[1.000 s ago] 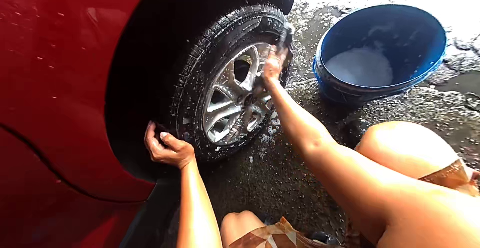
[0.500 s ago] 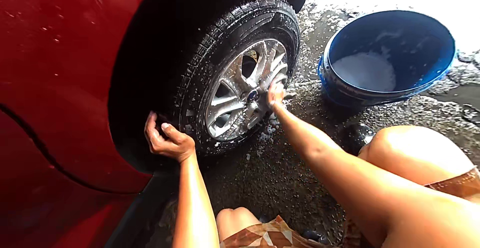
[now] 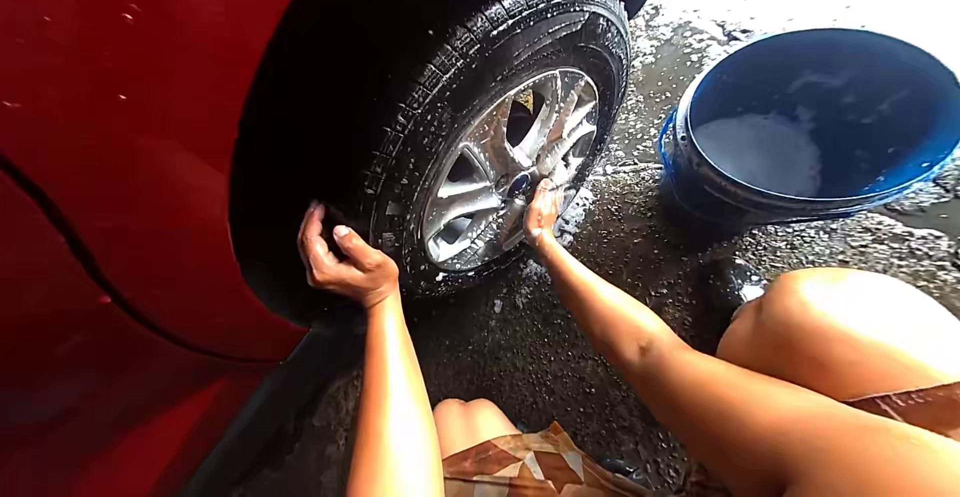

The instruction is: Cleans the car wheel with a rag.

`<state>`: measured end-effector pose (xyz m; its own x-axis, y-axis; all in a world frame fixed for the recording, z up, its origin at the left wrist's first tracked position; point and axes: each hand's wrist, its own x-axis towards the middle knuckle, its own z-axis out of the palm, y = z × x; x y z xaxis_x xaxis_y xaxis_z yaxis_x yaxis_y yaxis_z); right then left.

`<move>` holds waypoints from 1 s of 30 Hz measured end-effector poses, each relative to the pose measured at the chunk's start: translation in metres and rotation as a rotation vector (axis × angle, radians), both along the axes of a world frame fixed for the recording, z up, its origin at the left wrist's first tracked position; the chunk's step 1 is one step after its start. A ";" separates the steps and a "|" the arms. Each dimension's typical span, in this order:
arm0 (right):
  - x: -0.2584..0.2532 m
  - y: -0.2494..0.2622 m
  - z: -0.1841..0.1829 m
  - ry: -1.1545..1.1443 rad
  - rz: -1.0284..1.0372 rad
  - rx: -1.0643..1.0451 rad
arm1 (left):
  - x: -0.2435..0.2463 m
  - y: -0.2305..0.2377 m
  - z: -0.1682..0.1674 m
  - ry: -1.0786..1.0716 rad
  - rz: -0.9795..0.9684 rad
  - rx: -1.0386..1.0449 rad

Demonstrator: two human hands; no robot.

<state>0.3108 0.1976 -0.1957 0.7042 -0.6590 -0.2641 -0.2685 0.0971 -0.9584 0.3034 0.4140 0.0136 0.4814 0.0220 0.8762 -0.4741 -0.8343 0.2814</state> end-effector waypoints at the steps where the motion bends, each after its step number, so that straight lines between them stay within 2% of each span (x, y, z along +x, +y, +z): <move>1: -0.003 0.001 -0.007 0.042 0.031 0.022 | 0.000 0.000 0.000 0.005 -0.004 0.001; 5: -0.005 -0.031 -0.023 0.202 0.069 0.295 | -0.002 0.001 0.002 0.033 -0.011 -0.008; 8: -0.015 -0.014 -0.021 0.233 0.147 0.188 | -0.002 0.001 0.001 0.026 -0.008 -0.007; 10: -0.018 -0.010 -0.042 0.244 0.197 0.114 | -0.003 -0.002 0.000 0.026 -0.003 -0.018; 12: -0.008 -0.027 -0.058 0.271 0.164 0.137 | -0.001 0.001 0.001 0.027 -0.001 -0.012; 14: 0.002 -0.039 -0.049 0.317 0.089 0.206 | -0.001 0.006 0.001 0.034 -0.011 0.004; 15: -0.005 -0.037 -0.035 0.303 0.113 0.206 | -0.001 0.006 0.001 0.037 -0.017 0.001; 17: -0.029 -0.013 -0.021 0.204 0.221 0.154 | -0.002 0.003 0.000 0.039 -0.021 -0.010; 20: -0.044 0.022 -0.054 0.256 0.334 0.061 | -0.002 0.001 0.001 0.025 -0.014 -0.017; 22: -0.047 0.017 -0.071 0.343 0.433 -0.080 | -0.002 -0.001 0.004 0.021 -0.020 -0.021; 25: -0.055 -0.001 -0.084 0.298 0.532 -0.314 | -0.002 -0.001 0.004 0.030 -0.024 -0.017; 27: -0.060 -0.001 -0.083 0.307 0.506 -0.278 | -0.002 -0.001 0.003 0.036 -0.030 -0.012; 30: -0.046 -0.002 -0.076 0.286 0.291 -0.040 | 0.000 0.001 0.002 0.032 -0.035 -0.012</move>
<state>0.2645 0.1958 -0.2717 0.7646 -0.4566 -0.4549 -0.5359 -0.0583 -0.8423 0.3032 0.4153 0.0157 0.5095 0.0155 0.8603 -0.4935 -0.8138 0.3069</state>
